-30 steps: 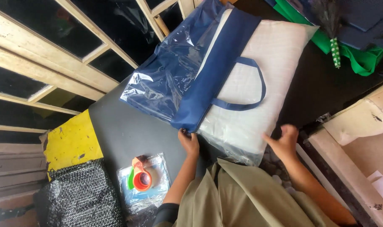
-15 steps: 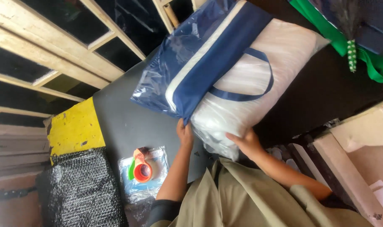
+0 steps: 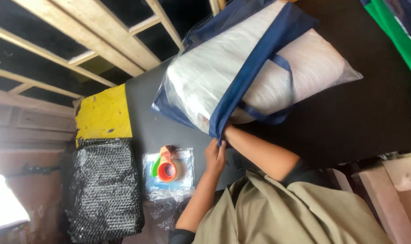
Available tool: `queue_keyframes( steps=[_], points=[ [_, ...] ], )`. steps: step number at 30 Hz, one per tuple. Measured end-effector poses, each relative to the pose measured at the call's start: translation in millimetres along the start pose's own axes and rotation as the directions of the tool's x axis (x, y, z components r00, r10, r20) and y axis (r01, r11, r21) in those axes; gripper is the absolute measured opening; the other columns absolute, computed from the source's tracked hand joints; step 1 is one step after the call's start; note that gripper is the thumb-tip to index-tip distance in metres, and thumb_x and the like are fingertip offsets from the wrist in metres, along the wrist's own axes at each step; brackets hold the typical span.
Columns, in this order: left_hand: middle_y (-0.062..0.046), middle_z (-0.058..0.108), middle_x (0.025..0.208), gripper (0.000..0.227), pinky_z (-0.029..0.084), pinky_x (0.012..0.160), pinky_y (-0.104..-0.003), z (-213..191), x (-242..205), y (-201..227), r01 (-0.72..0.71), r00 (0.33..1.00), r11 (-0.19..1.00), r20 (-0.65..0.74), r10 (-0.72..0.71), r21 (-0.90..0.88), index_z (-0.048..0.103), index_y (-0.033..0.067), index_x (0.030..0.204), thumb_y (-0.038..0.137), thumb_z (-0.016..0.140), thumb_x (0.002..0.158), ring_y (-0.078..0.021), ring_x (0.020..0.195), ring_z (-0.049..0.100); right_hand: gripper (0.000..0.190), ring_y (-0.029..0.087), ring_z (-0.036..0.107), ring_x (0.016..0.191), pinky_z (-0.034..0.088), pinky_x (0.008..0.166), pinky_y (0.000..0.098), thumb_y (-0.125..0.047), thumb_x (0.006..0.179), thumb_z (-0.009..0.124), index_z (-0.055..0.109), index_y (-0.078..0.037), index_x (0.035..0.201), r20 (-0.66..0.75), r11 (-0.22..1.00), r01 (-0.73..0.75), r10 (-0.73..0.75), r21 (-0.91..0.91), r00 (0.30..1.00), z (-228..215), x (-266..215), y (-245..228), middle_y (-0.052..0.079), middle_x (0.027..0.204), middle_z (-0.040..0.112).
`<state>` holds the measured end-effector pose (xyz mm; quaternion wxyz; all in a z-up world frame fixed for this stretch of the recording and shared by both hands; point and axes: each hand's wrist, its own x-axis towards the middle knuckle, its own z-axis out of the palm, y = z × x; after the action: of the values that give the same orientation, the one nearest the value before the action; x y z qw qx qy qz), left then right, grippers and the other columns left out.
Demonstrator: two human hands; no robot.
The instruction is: The person places a white bubble-wrapped item into a blue tote bag, then uses a feather duster to wipe the item and the bag. Finally, the person covers the bag with a black bubble wrap sheet.
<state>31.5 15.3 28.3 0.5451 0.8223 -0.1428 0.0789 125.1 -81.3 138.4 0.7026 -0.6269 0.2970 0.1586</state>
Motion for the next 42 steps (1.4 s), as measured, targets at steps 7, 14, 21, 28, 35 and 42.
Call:
queue_keyframes(
  steps=[7,14,21,28,35,42],
  points=[
    [-0.022,0.063,0.083,0.011,0.059,0.064,-0.045,-38,-25,-99,0.270,0.907,0.963,-0.343,-0.244,0.028,0.064,0.0018,0.104,0.001,0.057,0.096,-0.0370,0.068,0.070,0.066,0.032,0.068,0.117,0.058,0.086,0.0444,-0.050,0.082,0.083,0.071,-0.001,0.124,0.435,0.865,0.156,0.079,-0.477,0.897,16,49,51,0.024,0.121,0.071],
    [-0.027,0.067,0.110,0.029,0.044,0.104,-0.050,-88,8,-122,0.598,0.480,0.800,-0.775,-0.410,-0.053,0.065,0.0035,0.115,0.024,0.050,0.101,-0.0449,0.107,0.065,0.041,0.023,0.071,0.112,0.059,0.095,0.0366,-0.001,0.090,0.075,0.064,0.006,0.129,0.868,0.921,0.363,-0.294,0.145,0.400,-167,44,53,0.023,0.118,0.076],
    [-0.041,0.034,0.146,0.069,0.029,0.123,-0.057,3,-27,5,0.631,0.471,0.767,-0.726,-0.500,-0.119,0.026,-0.0072,0.150,0.019,0.067,0.100,-0.0545,0.139,0.037,0.073,0.043,0.063,0.112,0.059,0.088,0.0412,0.015,0.067,0.067,0.057,-0.001,0.138,-0.203,0.603,0.506,-0.743,-0.617,0.638,-359,134,-3,0.023,0.120,0.058],
    [-0.027,0.063,0.135,0.070,0.053,0.100,-0.048,146,-57,56,0.880,0.459,0.203,0.658,-0.598,-0.430,0.037,0.0008,0.150,0.038,0.070,0.101,-0.0384,0.121,0.064,0.047,0.034,0.073,0.107,0.062,0.084,0.0457,-0.010,0.080,0.066,0.069,-0.015,0.127,-0.006,0.355,0.147,-0.395,-0.923,0.919,-357,191,4,0.016,0.107,0.076],
    [-0.011,0.056,0.132,0.096,0.053,0.094,-0.028,249,-47,11,0.865,0.390,-0.113,0.798,-0.458,-0.488,0.048,0.0017,0.147,0.081,0.058,0.093,-0.0205,0.113,0.058,0.039,0.042,0.074,0.104,0.060,0.085,0.0548,-0.024,0.099,0.045,0.071,-0.011,0.124,0.095,0.267,0.150,-0.209,-0.952,0.973,-359,145,8,0.024,0.104,0.077],
    [-0.023,0.026,0.149,0.142,0.036,0.116,-0.039,262,-37,31,0.846,0.388,-0.125,0.760,-0.521,-0.518,0.012,-0.0192,0.153,0.097,0.056,0.083,-0.0276,0.129,0.046,0.048,0.044,0.076,0.092,0.060,0.082,0.0557,-0.016,0.107,0.037,0.078,0.008,0.099,0.309,0.061,0.329,-0.215,-0.942,0.926,-371,18,-7,0.028,0.089,0.077]
  ],
)
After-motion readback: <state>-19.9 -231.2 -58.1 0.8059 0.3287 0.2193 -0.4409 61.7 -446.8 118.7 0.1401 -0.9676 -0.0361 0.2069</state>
